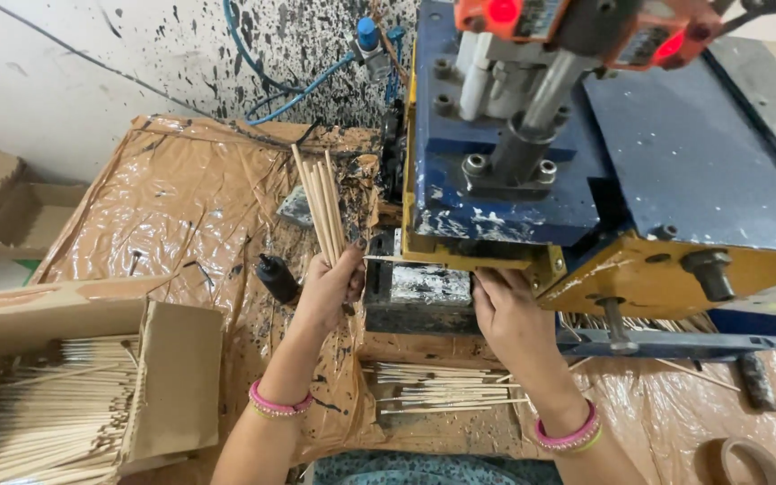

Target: The person repeatedly picks up wooden sticks, places them into a machine, and operates a lever to process them. The processed sticks are then collected and placed into a cardboard box.

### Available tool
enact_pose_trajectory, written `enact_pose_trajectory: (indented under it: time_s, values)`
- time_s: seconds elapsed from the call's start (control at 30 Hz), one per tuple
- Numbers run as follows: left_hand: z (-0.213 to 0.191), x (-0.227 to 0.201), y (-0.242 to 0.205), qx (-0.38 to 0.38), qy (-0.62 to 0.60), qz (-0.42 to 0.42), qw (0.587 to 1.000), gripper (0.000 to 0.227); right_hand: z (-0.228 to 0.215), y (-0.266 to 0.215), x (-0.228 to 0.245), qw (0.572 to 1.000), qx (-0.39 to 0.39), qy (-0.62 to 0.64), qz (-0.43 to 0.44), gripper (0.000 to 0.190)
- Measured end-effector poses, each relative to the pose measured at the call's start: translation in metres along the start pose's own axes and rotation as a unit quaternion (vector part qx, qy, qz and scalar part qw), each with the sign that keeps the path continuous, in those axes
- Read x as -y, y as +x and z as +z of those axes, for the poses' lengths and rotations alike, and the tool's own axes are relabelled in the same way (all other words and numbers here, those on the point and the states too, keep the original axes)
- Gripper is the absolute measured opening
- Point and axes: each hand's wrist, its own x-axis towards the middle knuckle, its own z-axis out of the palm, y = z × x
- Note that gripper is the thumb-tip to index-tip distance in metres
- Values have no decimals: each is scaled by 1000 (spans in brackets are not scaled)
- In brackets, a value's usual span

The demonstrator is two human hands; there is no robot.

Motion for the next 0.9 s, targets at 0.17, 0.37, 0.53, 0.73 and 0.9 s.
enact_pose_trajectory:
  time_s: [0.17, 0.37, 0.53, 0.73, 0.9]
  values:
    - [-24, 30, -22, 11, 201, 61, 978, 27, -22, 2, 11, 997, -7, 68, -17, 21]
    - [-101, 130, -98, -114, 365, 100, 919, 71, -38, -81, -57, 975, -206, 78, 16, 15]
    - [-121, 151, -154, -153, 251, 256, 921, 30, -66, -90, -83, 964, -189, -63, 177, 26]
    - [-29, 94, -137, 110, 358, 224, 900, 25, -29, -110, -8, 837, 89, 512, 172, 51]
    - [-39, 25, -95, 109, 341, 54, 932, 17, -30, -52, -9, 840, 94, 531, 48, 11]
